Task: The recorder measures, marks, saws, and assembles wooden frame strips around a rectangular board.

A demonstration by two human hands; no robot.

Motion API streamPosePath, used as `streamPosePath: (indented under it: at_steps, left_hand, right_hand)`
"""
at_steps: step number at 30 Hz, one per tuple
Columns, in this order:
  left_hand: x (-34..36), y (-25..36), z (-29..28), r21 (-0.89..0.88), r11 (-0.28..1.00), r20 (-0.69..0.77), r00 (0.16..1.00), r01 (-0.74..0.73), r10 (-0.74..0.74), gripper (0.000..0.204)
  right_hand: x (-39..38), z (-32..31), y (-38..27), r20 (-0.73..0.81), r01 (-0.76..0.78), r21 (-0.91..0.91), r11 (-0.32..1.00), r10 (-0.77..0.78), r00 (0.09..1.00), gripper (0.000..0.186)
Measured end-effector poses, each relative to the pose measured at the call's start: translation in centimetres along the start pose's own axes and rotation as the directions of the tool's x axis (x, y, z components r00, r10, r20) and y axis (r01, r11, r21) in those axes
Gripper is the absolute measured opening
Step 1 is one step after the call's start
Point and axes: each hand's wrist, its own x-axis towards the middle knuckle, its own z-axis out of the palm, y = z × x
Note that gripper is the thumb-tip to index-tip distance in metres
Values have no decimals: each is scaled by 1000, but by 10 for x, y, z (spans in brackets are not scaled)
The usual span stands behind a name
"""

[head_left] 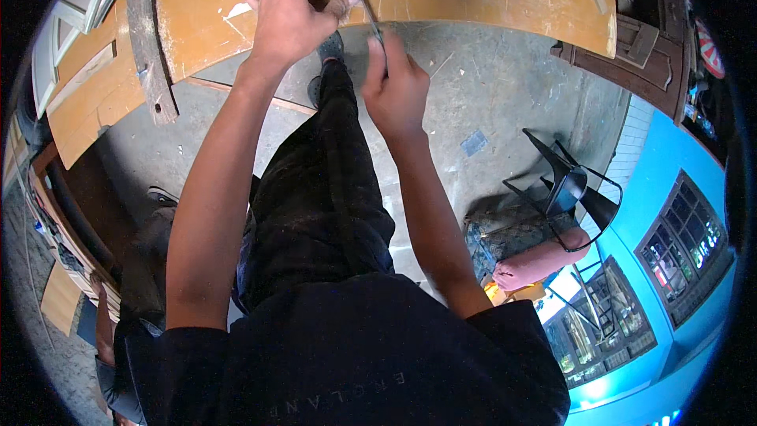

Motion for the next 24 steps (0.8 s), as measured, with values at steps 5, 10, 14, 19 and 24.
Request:
streamPosePath:
  at_steps: [5, 10, 14, 19, 24]
  left_hand:
    - [-3, 0, -2, -25, 995, 14, 996, 94, -93, 41]
    - [0, 3, 0, -6, 999, 10, 999, 52, -52, 42]
    - [-3, -2, -1, -88, 990, 45, 993, 113, -109, 41]
    - [-2, 1, 0, -88, 988, 74, 990, 124, -118, 42]
    - [-2, 2, -1, -107, 985, 66, 989, 138, -131, 42]
  right_hand:
    - [-30, -8, 14, -39, 27, 9, 1000, -26, 999, 23]
    - [-1, 1, 5, -41, 52, -13, 999, -53, 998, 20]
    - [-18, -10, 2, 48, -21, -58, 998, 24, 999, 12]
    - [-5, -5, -1, -20, 0, 27, 1000, 1, 1000, 9]
    - [-16, -7, 2, 27, -27, -25, 999, 28, 999, 12]
